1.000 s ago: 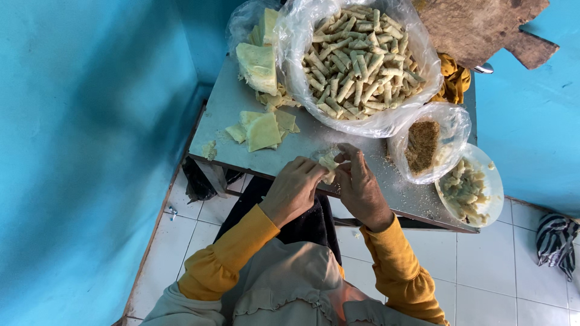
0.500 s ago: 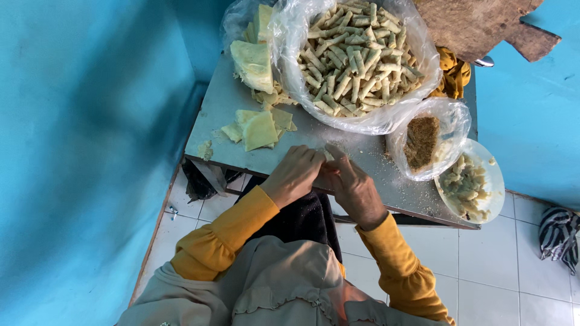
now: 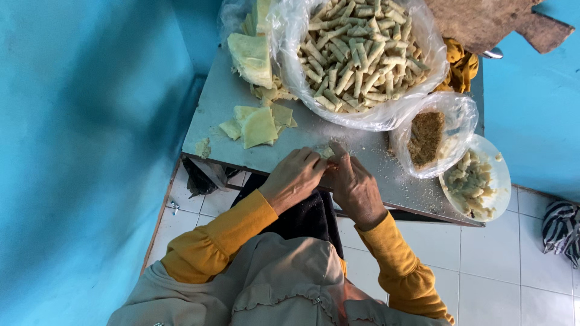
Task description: The person sits at a small table and shapes flat pieces of dough by hand, pinching and rolling them into small elongated pieces. They dip the shaped pieces into a brown powder in a plastic-lined bowl and place the finished pieces onto a plate, repeating the cycle while a large bag of already shaped pieces sits on the table.
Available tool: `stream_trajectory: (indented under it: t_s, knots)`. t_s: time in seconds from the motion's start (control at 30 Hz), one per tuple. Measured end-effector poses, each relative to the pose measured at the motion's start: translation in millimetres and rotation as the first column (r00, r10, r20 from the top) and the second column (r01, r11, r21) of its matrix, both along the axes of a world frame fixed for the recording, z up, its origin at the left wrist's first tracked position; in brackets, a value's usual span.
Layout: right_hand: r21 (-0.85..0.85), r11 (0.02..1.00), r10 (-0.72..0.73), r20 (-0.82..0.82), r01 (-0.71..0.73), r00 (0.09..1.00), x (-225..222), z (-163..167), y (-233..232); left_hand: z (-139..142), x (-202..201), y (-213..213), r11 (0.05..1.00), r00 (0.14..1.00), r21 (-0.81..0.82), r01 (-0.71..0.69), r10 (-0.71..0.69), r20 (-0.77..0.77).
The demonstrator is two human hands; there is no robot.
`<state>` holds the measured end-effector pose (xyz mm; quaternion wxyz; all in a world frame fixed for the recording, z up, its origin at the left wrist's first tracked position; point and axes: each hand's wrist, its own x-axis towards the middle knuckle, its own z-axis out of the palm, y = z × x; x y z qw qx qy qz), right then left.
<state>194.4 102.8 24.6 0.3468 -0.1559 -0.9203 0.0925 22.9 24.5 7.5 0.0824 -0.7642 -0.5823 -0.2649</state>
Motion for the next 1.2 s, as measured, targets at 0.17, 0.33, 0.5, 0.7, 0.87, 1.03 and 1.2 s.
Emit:
stream_trajectory:
  t_s: [0.17, 0.33, 0.5, 0.7, 0.87, 1.03, 1.2]
  knots:
    - [-0.168, 0.976, -0.120, 0.100, 0.135, 0.988, -10, 10, 5, 3, -8, 19, 0.999, 0.991, -0.047, -0.017, 0.023, 0.131]
    - [-0.735, 0.677, 0.118, 0.052, -0.042, 0.992, -14, 22, 38, 10, -21, 48, 0.952, 0.926, -0.304, 0.021, 0.097, 0.365]
    - [-0.278, 0.960, 0.002, 0.001, -0.002, 1.000, -10, 4, 17, 7, -15, 32, 0.938, 0.942, -0.347, -0.002, 0.118, 0.315]
    - [0.123, 0.992, -0.043, -0.007, 0.043, 0.999, -6, -6, 5, 1, -9, 19, 1.000, 0.999, -0.013, -0.009, 0.008, -0.052]
    - [-0.647, 0.755, -0.008, 0.160, 0.111, 0.987, -11, 11, 26, 3, -11, 26, 0.987, 0.990, -0.156, -0.032, 0.052, 0.128]
    - [-0.406, 0.914, -0.018, 0.024, 0.026, 1.000, -12, 16, 16, 6, 3, 24, 0.965, 0.995, -0.247, -0.086, 0.098, 0.035]
    - [-0.090, 0.988, -0.120, 0.046, 0.124, 0.992, -6, 10, -3, 11, 10, -3, 0.991, 0.980, -0.105, -0.079, 0.058, -0.190]
